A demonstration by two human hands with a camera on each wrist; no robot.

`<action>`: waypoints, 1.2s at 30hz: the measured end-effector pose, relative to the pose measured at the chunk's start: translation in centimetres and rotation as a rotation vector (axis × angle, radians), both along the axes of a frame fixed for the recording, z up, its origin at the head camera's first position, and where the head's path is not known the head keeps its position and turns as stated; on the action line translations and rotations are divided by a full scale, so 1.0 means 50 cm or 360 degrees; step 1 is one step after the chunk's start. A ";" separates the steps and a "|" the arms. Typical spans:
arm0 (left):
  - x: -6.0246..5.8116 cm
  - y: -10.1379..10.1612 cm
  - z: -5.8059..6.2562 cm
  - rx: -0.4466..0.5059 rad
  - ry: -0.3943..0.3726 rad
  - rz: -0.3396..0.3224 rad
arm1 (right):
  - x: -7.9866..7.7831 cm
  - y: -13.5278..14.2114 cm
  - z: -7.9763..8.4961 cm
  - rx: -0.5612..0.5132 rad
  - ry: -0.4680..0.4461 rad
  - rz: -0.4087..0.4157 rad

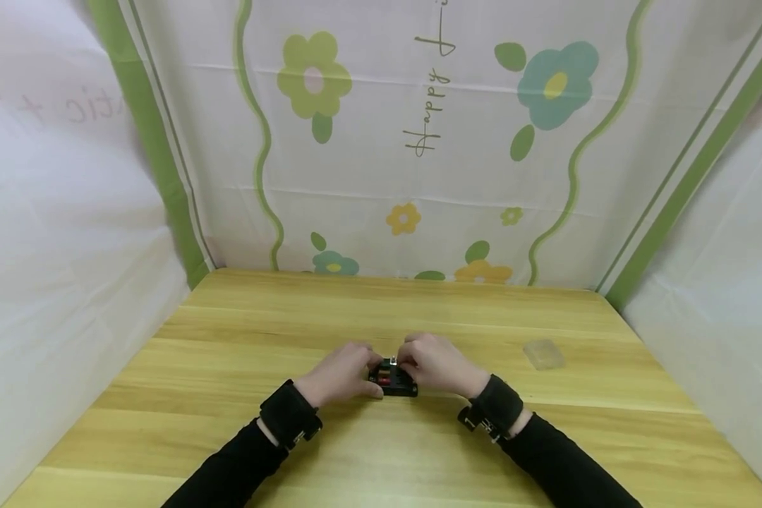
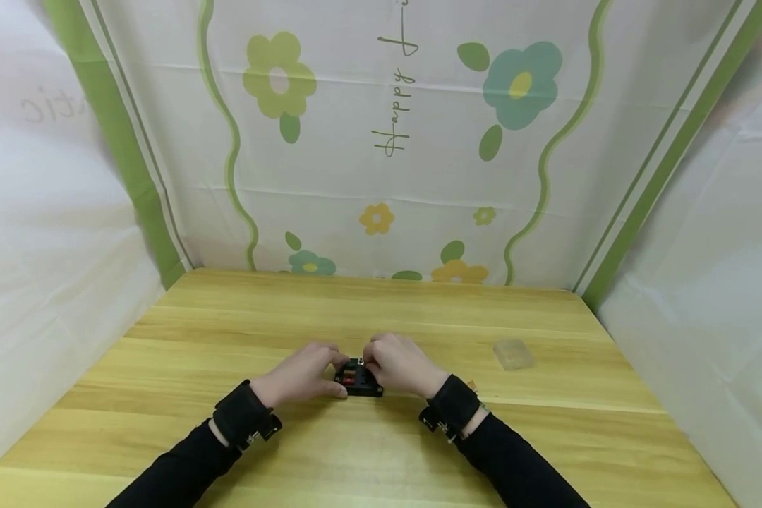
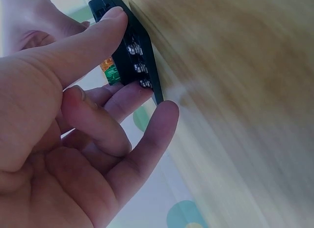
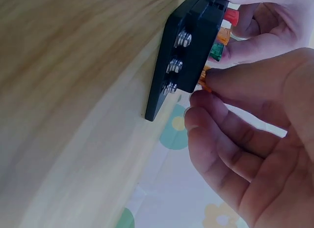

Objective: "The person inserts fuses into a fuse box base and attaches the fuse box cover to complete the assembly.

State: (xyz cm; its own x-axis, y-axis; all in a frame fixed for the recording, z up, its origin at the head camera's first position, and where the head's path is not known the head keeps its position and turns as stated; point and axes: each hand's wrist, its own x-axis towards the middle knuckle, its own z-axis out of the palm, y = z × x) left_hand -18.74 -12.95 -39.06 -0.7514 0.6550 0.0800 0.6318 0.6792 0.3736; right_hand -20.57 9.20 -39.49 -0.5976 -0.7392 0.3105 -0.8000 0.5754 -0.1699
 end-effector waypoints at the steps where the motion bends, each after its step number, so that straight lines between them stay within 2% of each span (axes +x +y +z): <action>1: 0.000 0.000 0.000 -0.0003 0.0007 -0.0001 | 0.001 -0.001 0.000 -0.0006 0.0000 -0.0004; 8: -0.001 -0.002 -0.001 0.0015 -0.0018 0.0007 | 0.007 -0.013 0.005 -0.0018 0.0035 -0.0020; 15: -0.003 -0.001 0.005 0.0009 0.0019 -0.0027 | 0.014 -0.028 0.007 0.0069 0.0131 -0.0084; 21: -0.005 0.002 0.006 0.0006 0.0019 -0.0018 | 0.017 -0.014 0.004 -0.0037 -0.0027 -0.0136; 28: -0.004 0.000 0.003 0.0015 -0.0013 -0.0008 | 0.011 -0.002 0.005 0.0004 -0.0024 -0.0083; 36: -0.005 -0.002 0.001 0.0019 -0.0025 0.0016 | 0.007 0.000 0.011 0.0019 -0.0028 -0.0088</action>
